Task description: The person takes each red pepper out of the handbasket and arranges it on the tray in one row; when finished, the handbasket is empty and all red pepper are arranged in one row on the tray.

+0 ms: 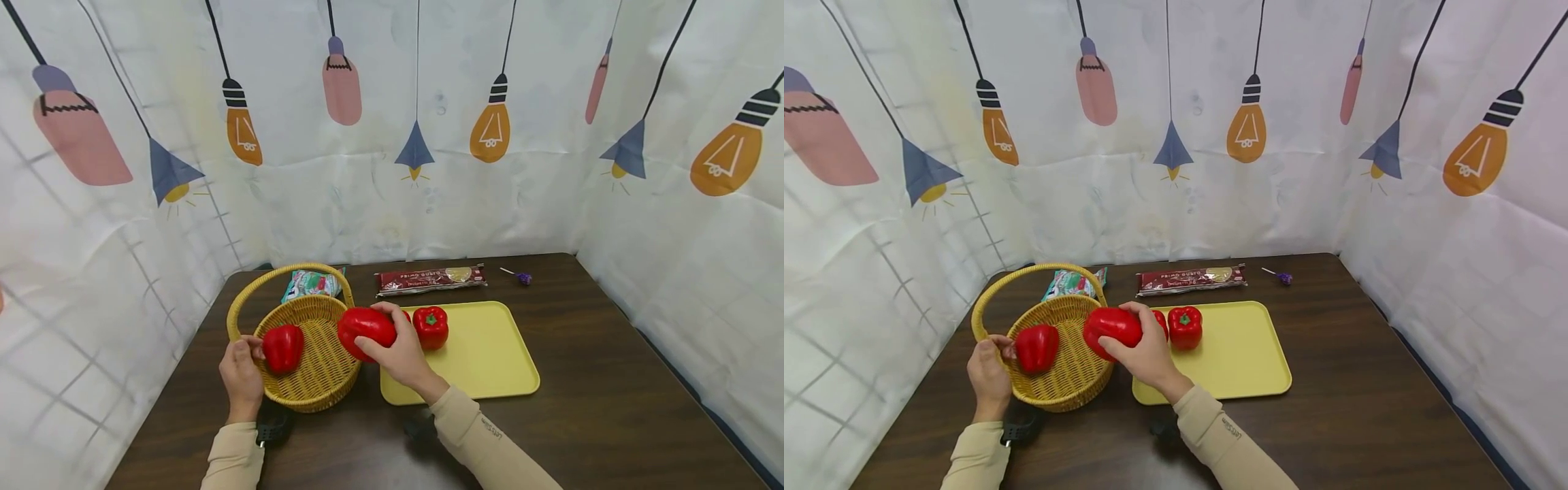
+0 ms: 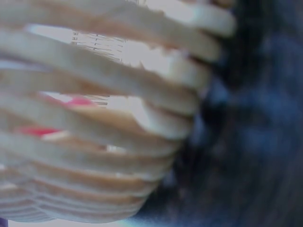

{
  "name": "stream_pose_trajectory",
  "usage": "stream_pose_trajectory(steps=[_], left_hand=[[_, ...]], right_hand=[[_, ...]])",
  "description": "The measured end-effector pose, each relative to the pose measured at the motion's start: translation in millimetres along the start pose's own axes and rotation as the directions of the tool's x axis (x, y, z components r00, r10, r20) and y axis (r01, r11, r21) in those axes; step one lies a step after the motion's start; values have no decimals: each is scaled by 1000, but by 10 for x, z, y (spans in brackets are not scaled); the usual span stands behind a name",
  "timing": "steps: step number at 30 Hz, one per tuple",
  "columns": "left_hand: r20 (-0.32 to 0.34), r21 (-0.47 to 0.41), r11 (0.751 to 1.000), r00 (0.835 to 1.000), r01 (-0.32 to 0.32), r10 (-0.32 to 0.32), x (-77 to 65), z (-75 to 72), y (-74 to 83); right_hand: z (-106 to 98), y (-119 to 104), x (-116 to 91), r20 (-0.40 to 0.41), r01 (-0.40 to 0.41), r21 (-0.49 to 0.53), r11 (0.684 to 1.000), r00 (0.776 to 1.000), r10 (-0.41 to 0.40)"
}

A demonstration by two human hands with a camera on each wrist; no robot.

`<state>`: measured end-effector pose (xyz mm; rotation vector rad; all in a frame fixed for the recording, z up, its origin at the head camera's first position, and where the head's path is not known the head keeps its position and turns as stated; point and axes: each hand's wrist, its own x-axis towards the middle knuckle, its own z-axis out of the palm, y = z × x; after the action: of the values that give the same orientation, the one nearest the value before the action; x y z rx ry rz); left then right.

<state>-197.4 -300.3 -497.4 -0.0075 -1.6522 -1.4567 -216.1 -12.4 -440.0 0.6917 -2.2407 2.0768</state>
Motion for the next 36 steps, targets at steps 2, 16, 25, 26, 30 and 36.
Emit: stream_pose_trajectory(steps=[2,16,25,26,30,36], left_hand=[[1,6,1000,1000,-4,4,0,-4,-8],[5,-6,1000,1000,-6,6,-1,-3,-25],[-13,-7,1000,1000,-5,5,3,-3,-23],[-14,-2,1000,1000,-4,4,3,-3,-21],[-12,9,1000,1000,-2,2,-3,-6,-16],[6,19,1000,1000,-11,11,-1,-1,-16]], right_hand=[[-78,6,-7,-16,10,47,999,1000,-9],[-578,-4,-96,-51,-47,61,997,997,50],[-860,131,-187,-127,12,35,999,992,-8],[-880,146,-196,-139,14,32,999,990,-10],[-955,178,-232,-180,19,33,999,984,-13],[-1131,251,-242,-250,51,81,995,968,-29]])
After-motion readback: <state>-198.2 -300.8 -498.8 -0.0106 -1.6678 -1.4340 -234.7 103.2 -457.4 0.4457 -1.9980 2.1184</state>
